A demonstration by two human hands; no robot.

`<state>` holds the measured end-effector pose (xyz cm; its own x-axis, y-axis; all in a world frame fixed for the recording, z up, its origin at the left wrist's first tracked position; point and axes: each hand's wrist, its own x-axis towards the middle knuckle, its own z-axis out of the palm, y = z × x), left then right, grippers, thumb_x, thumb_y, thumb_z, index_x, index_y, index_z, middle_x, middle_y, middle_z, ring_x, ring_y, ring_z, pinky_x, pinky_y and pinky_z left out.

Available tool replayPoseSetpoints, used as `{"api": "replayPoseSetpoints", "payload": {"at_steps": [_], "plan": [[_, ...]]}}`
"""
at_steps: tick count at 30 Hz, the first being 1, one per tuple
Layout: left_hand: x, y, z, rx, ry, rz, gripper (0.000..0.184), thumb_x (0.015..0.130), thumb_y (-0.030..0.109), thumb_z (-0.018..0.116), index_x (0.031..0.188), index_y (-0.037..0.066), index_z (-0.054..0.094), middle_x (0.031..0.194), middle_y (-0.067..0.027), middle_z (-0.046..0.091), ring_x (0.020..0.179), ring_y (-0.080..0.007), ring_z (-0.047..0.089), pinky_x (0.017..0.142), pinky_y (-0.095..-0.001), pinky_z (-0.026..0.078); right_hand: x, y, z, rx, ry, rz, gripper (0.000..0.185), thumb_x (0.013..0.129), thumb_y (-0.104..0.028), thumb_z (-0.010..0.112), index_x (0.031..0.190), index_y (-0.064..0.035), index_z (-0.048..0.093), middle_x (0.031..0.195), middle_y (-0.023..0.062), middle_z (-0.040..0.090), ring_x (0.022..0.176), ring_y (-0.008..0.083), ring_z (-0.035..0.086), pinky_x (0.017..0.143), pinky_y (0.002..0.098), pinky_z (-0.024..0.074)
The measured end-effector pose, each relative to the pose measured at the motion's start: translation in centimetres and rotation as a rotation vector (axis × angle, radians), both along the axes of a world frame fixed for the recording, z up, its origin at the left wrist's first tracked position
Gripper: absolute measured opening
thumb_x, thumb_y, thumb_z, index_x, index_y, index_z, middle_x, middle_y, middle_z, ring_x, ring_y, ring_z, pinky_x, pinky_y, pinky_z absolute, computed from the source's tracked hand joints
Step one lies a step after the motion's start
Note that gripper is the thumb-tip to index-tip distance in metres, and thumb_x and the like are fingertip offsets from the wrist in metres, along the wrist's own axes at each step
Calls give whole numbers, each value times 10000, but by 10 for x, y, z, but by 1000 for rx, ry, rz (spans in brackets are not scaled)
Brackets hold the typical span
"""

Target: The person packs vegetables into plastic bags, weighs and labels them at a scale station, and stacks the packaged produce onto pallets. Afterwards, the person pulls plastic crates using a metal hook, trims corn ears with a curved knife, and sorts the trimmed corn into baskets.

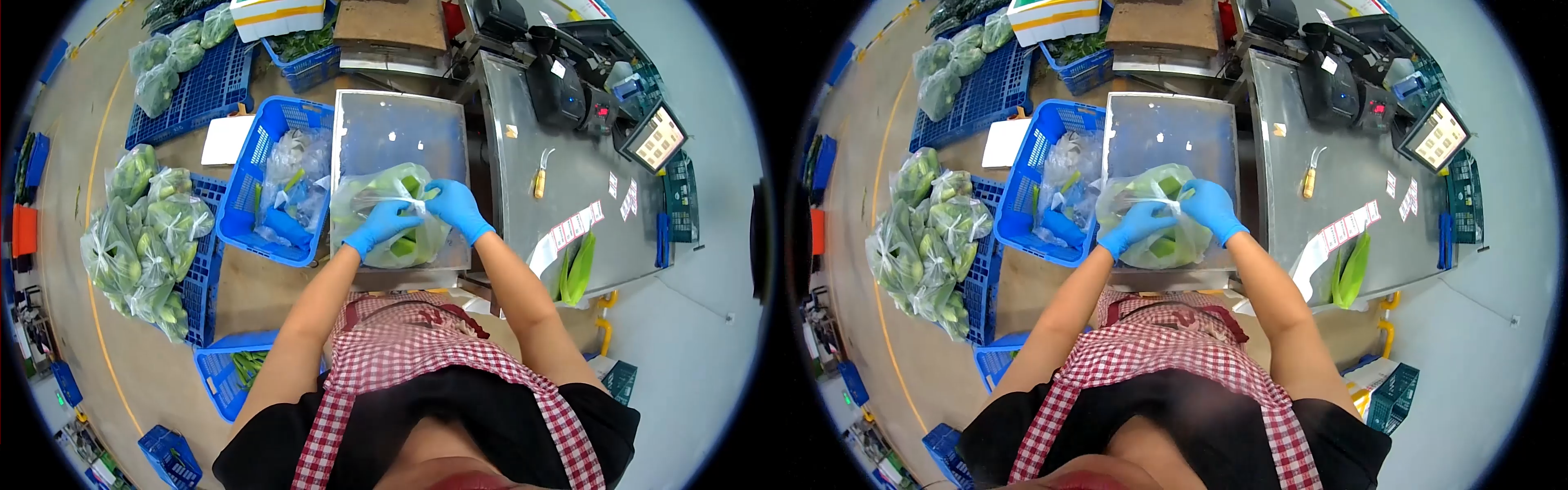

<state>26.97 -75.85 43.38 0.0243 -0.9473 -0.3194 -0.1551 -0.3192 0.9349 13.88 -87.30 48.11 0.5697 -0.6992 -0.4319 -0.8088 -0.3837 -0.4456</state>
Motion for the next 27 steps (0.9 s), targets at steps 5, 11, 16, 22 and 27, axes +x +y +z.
{"api": "replayPoseSetpoints", "payload": {"at_steps": [5, 11, 16, 22, 27], "plan": [[1, 19, -49, 61, 443, 327, 305, 767, 199, 624, 1006, 11, 626, 894, -35, 623, 791, -94, 544, 698, -241, 435, 4, 9, -52, 1, -187, -194, 320, 622, -182, 639, 926, -81, 643, 892, 177, 622, 788, 313, 603, 711, 356, 479], [9, 32, -39, 73, 551, 347, 299, 823, 184, 575, 1062, 5, 600, 1032, -31, 595, 908, -104, 542, 819, -222, 417, 14, 0, -91, 187, -369, -320, 239, 639, -179, 648, 837, -46, 646, 778, 152, 634, 696, 265, 611, 654, 337, 477], [3, 29, -11, 54, 470, 252, 322, 837, 209, 557, 1089, 10, 587, 1061, -29, 590, 967, -107, 517, 855, -231, 389, 4, 8, -30, -39, -259, -243, 173, 660, -172, 618, 804, -79, 647, 776, 162, 629, 699, 279, 617, 642, 365, 481], [-41, 22, -38, 195, 1344, 541, 149, 840, 216, 536, 923, 92, 552, 791, 6, 501, 530, -104, 391, 433, -208, 297, -13, -3, -75, -64, -200, -209, 187, 623, -200, 631, 767, -81, 646, 772, 160, 617, 715, 327, 598, 648, 375, 477], [-21, 61, -101, 414, 1240, 665, 210, 841, 287, 531, 728, 112, 508, 629, 31, 452, 439, -81, 295, 358, -216, 202, -37, 3, -128, -96, -211, -298, 162, 644, -206, 602, 746, -85, 640, 751, 166, 610, 695, 336, 588, 658, 408, 464]]}}
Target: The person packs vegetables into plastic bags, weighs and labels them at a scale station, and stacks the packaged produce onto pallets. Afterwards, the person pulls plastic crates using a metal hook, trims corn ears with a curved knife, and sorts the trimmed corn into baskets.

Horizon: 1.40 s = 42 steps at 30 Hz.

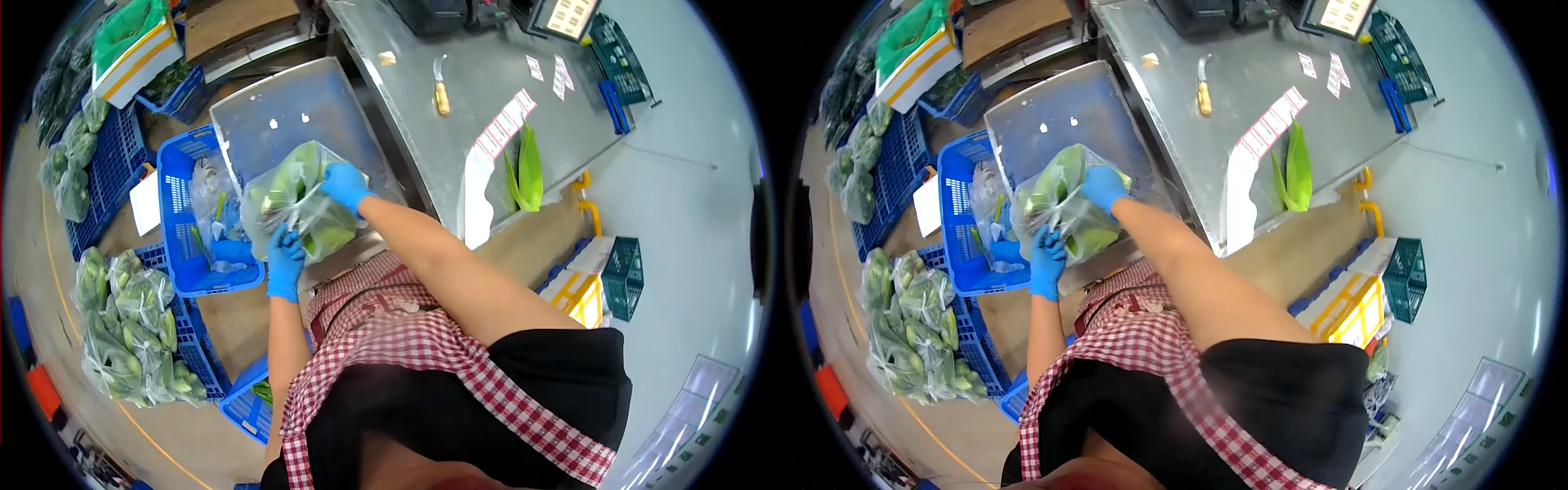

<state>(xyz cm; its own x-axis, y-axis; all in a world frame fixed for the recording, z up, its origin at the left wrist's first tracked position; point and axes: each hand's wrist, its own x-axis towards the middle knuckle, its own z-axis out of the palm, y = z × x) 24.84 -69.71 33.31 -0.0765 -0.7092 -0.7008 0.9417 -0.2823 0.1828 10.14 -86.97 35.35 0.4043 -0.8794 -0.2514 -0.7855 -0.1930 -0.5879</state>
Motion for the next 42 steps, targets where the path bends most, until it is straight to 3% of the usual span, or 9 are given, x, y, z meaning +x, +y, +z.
{"api": "replayPoseSetpoints", "payload": {"at_steps": [2, 6, 11, 13, 16, 24, 30, 36, 42], "plan": [[5, 1, 4, -37, -14, -12, 243, 845, 316, 527, 701, 123, 497, 578, 41, 415, 422, -79, 277, 364, -215, 203, 13, 2, -17, 23, -35, -47, 161, 651, -200, 591, 751, -83, 638, 753, 162, 611, 695, 332, 588, 657, 409, 463], [5, -24, 71, 34, -604, -667, 308, 861, 358, 507, 653, 137, 452, 582, 43, 420, 434, -71, 310, 397, -228, 241, 28, -7, 30, -54, -16, 294, 168, 680, -175, 556, 783, -75, 642, 783, 157, 617, 708, 327, 590, 646, 408, 463], [3, 14, 27, -98, -683, -167, 235, 847, 294, 540, 712, 101, 543, 705, -20, 574, 555, -99, 470, 536, -197, 356, 4, -4, 12, -8, -93, 394, 176, 703, -170, 551, 803, -56, 640, 800, 176, 613, 719, 316, 596, 637, 382, 466], [3, 48, -28, -30, -463, -59, 126, 838, 181, 552, 787, 71, 586, 794, -67, 610, 635, -118, 512, 611, -210, 396, -3, 6, -12, 12, 10, 280, 142, 663, -139, 539, 726, -51, 630, 764, 194, 598, 700, 347, 579, 656, 411, 453], [-5, 47, -19, -29, -197, 250, 103, 833, 75, 530, 811, -13, 580, 785, -106, 602, 688, -162, 535, 709, -248, 438, -2, 9, -19, 101, -12, 252, 191, 657, -151, 542, 795, -86, 657, 789, 186, 604, 721, 329, 578, 667, 378, 455], [-14, 5, 68, -244, -587, 89, 230, 834, 149, 482, 957, 3, 611, 877, -47, 604, 819, -124, 546, 790, -255, 414, -21, 33, 41, 1039, -788, 14, 229, 798, -189, 567, 931, -20, 645, 880, 29, 618, 837, 131, 557, 792, 282, 429], [-25, -22, 61, -151, -684, -50, 361, 791, 61, 505, 1150, 39, 534, 925, -18, 585, 828, -87, 530, 715, -223, 433, -4, 31, 54, 978, -657, -10, 216, 789, -142, 568, 959, -30, 640, 843, 52, 625, 795, 115, 563, 733, 260, 449], [-21, -27, 49, -116, -1135, -210, 364, 746, 70, 571, 1106, 20, 565, 781, 12, 566, 663, -67, 487, 597, -223, 410, 16, 24, 50, 557, -484, 409, 223, 787, -107, 548, 976, -24, 634, 737, 49, 611, 649, 104, 536, 632, 263, 447], [-19, -24, 35, -99, -1158, -179, 360, 700, 83, 626, 1050, 7, 585, 726, 21, 546, 619, -70, 471, 564, -231, 409, 19, 16, 65, 917, -442, 185, 225, 738, -127, 583, 943, -74, 661, 735, 25, 599, 651, 114, 521, 617, 250, 432]]}}
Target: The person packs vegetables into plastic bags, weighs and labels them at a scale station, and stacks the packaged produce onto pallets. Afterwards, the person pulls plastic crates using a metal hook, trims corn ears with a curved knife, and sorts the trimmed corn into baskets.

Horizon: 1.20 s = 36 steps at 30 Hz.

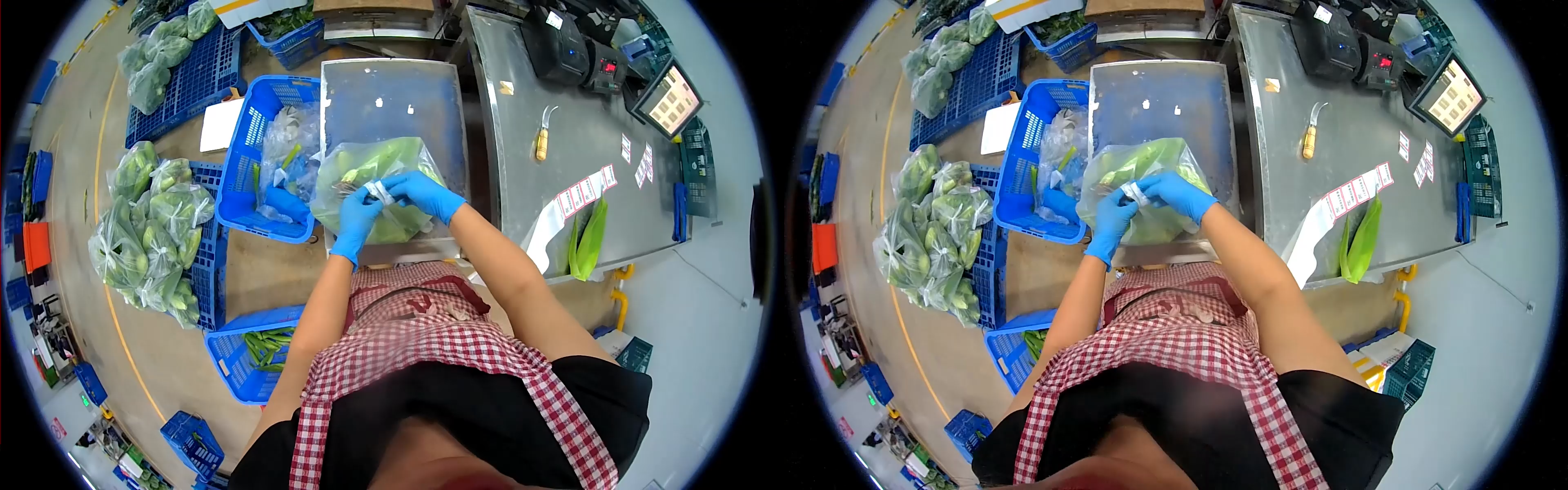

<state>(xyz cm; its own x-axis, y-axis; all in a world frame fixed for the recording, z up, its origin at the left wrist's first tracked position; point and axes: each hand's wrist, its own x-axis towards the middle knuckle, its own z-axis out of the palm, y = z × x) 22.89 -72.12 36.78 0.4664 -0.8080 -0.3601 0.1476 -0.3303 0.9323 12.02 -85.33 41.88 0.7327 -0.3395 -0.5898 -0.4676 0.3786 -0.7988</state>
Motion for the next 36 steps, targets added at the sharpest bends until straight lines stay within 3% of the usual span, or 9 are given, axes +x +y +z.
{"api": "replayPoseSetpoints", "payload": {"at_steps": [8, 12, 16, 23, 27, 29, 31, 34, 36], "plan": [[-17, -11, 2, -106, -731, -17, 438, 645, 96, 686, 1053, 9, 553, 863, -87, 595, 768, -155, 568, 669, -281, 461, 15, -7, -28, -412, -61, 342, 204, 685, -173, 637, 789, 1, 658, 699, 76, 605, 623, 141, 514, 592, 278, 429], [-13, -13, 7, 17, -238, 48, 512, 634, 95, 681, 1104, -7, 503, 962, -110, 583, 862, -186, 568, 737, -298, 459, 23, 5, -19, -641, 106, 47, 195, 709, -167, 626, 782, 14, 638, 707, 78, 620, 635, 151, 560, 612, 281, 456], [1, 0, 10, 5, -182, -158, 531, 671, 59, 634, 1168, -2, 453, 934, -70, 551, 811, -143, 542, 717, -267, 452, 12, -19, -1, -154, 43, 74, 165, 738, -138, 606, 794, 14, 641, 685, 96, 619, 615, 145, 594, 565, 262, 491], [-1, 4, 7, -78, 371, 27, 525, 717, -13, 542, 1231, 25, 446, 970, -49, 555, 848, -119, 529, 754, -247, 437, 5, 4, -4, 105, 132, -158, 165, 786, -83, 538, 902, -18, 635, 826, 68, 621, 678, 124, 590, 618, 241, 482], [5, 9, -1, -109, 313, 48, 519, 740, -19, 536, 1247, 36, 439, 1028, -59, 552, 870, -125, 529, 770, -249, 436, -4, 6, -20, 98, 216, -55, 150, 776, -81, 548, 898, -19, 609, 796, 82, 634, 616, 127, 601, 547, 220, 486], [1, 9, 2, -149, 285, 40, 508, 750, -14, 540, 1247, 30, 439, 1042, -63, 554, 875, -128, 530, 772, -248, 433, -7, 11, -11, 370, 105, -129, 110, 767, -133, 585, 834, -53, 622, 778, 58, 636, 610, 94, 591, 539, 182, 448], [0, 8, -3, -125, 205, -21, 509, 754, 2, 559, 1247, 10, 433, 1029, -67, 564, 877, -129, 532, 766, -244, 428, -10, 10, -30, 391, 38, -120, 233, 799, -196, 557, 977, -52, 600, 804, 34, 634, 680, 99, 589, 599, 208, 451], [-2, 7, -2, -169, 279, 22, 497, 758, 20, 567, 1238, 2, 440, 984, -52, 567, 830, -105, 523, 718, -216, 419, -4, 16, -36, -123, 50, -66, 244, 787, -186, 581, 985, -52, 630, 802, 40, 620, 675, 114, 575, 611, 234, 448], [-3, 8, -1, -154, 217, 31, 484, 762, 25, 567, 1230, 3, 447, 951, -37, 564, 795, -93, 509, 693, -209, 412, 0, 16, -35, -55, 38, -117, 256, 786, -187, 584, 996, -48, 627, 813, 46, 621, 684, 125, 575, 624, 242, 449]]}}
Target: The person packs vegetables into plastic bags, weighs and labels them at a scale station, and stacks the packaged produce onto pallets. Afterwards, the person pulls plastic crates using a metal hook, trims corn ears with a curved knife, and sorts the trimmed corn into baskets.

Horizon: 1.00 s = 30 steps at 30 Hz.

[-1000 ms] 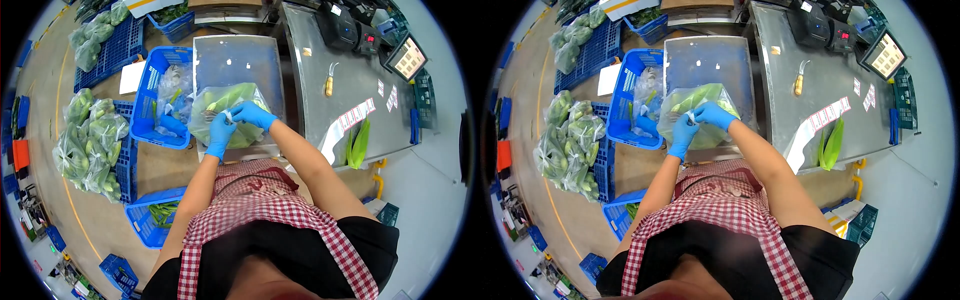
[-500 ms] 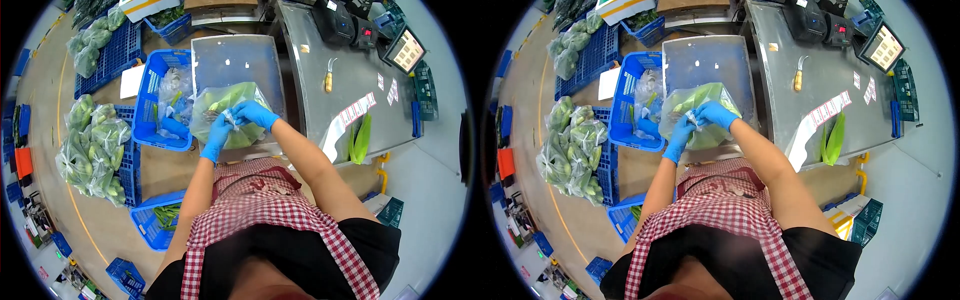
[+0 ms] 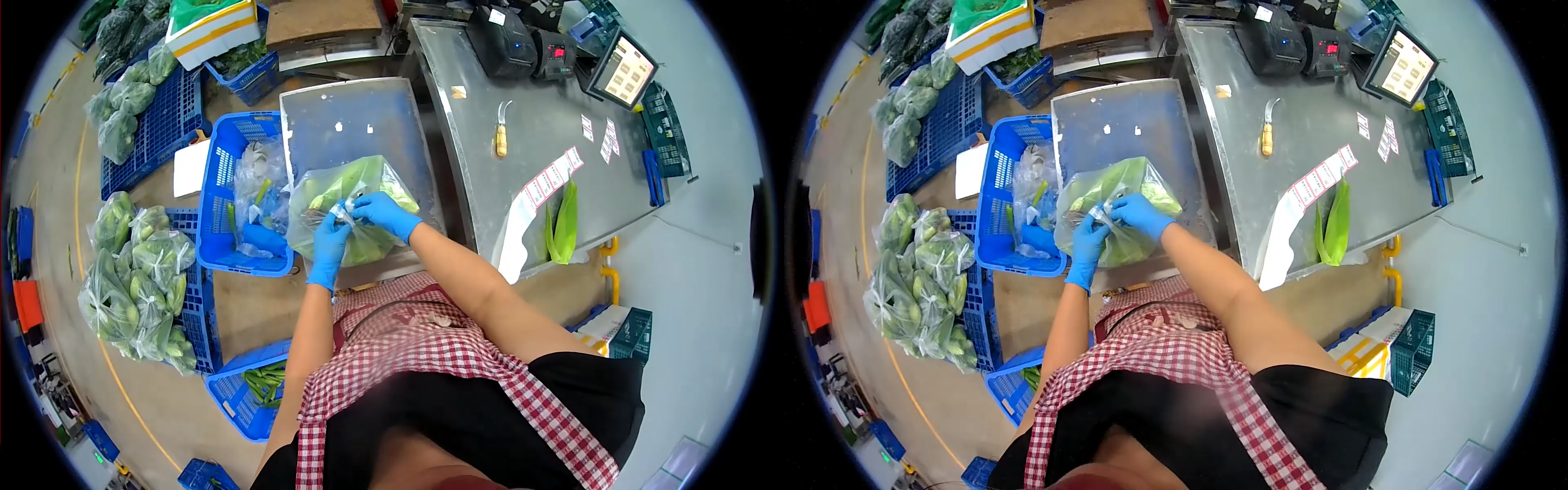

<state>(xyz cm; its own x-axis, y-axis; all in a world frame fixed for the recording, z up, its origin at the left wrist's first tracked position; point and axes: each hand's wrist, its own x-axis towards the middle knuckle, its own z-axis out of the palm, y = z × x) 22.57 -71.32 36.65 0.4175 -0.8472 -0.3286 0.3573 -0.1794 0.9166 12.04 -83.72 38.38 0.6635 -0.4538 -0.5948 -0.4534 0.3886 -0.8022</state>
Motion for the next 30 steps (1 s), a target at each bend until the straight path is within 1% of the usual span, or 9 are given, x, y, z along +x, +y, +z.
{"api": "replayPoseSetpoints", "payload": {"at_steps": [2, 5, 9, 11, 17, 21, 23, 27, 30], "plan": [[-2, 0, -1, -23, -12, 29, 463, 769, 32, 570, 1217, 6, 459, 892, -12, 553, 737, -78, 481, 658, -208, 401, 1, 1, 5, 58, -6, -54, 257, 785, -186, 590, 1002, -53, 627, 823, 52, 622, 711, 135, 575, 647, 254, 451], [1, 2, -11, -17, -78, 0, 473, 772, 37, 570, 1229, 11, 449, 945, -30, 558, 780, -92, 502, 675, -210, 408, 0, 2, 3, 6, 18, -55, 274, 797, -246, 579, 989, -57, 631, 837, 55, 623, 723, 137, 575, 660, 269, 453], [-1, 5, -10, -57, -10, 26, 489, 772, 11, 537, 1249, 15, 428, 1047, -54, 547, 908, -121, 511, 778, -230, 404, -2, 5, 15, 113, 46, -94, 365, 803, -378, 535, 972, -66, 620, 836, 50, 614, 722, 138, 566, 661, 260, 442], [-1, 8, -18, -110, 79, 109, 502, 765, -34, 501, 1258, 11, 416, 1115, -74, 535, 998, -148, 507, 862, -251, 393, -5, 4, 8, 187, 72, -117, 337, 807, -361, 529, 955, -69, 610, 815, 39, 602, 710, 128, 550, 654, 246, 432], [-2, 8, -2, -55, 186, 109, 530, 743, -53, 480, 1264, 16, 413, 1141, -87, 528, 1031, -154, 502, 873, -251, 391, -11, 3, -2, 207, -14, -140, 273, 799, -300, 517, 903, -64, 608, 802, 34, 587, 715, 130, 521, 673, 245, 402], [-2, 9, -3, -43, 127, 95, 520, 741, -46, 482, 1254, 19, 430, 1116, -81, 546, 971, -140, 526, 824, -244, 419, -9, 6, 8, 398, -133, -100, 259, 800, -264, 533, 948, -69, 617, 823, 4, 591, 688, 89, 499, 638, 206, 377], [-1, 10, 2, -10, 57, 57, 513, 740, -40, 484, 1247, 20, 440, 1100, -79, 559, 927, -138, 545, 791, -243, 435, -8, 7, 11, 383, -177, -26, 278, 800, -242, 552, 1000, -58, 613, 821, -6, 587, 679, 72, 485, 615, 194, 369], [-3, 8, -2, 15, -136, 48, 470, 745, -23, 519, 1211, 26, 483, 971, -53, 601, 788, -118, 552, 707, -240, 449, -6, 8, 14, 440, -147, -6, 317, 785, -198, 590, 1066, -53, 604, 785, -16, 580, 642, 60, 469, 571, 179, 363], [-7, 2, -18, 56, -417, 60, 452, 741, 0, 561, 1188, 35, 508, 862, -19, 603, 697, -86, 520, 639, -234, 438, 4, 8, 23, 174, 45, 63, 251, 752, -174, 612, 968, -52, 649, 740, 17, 600, 617, 85, 495, 555, 216, 392]]}}
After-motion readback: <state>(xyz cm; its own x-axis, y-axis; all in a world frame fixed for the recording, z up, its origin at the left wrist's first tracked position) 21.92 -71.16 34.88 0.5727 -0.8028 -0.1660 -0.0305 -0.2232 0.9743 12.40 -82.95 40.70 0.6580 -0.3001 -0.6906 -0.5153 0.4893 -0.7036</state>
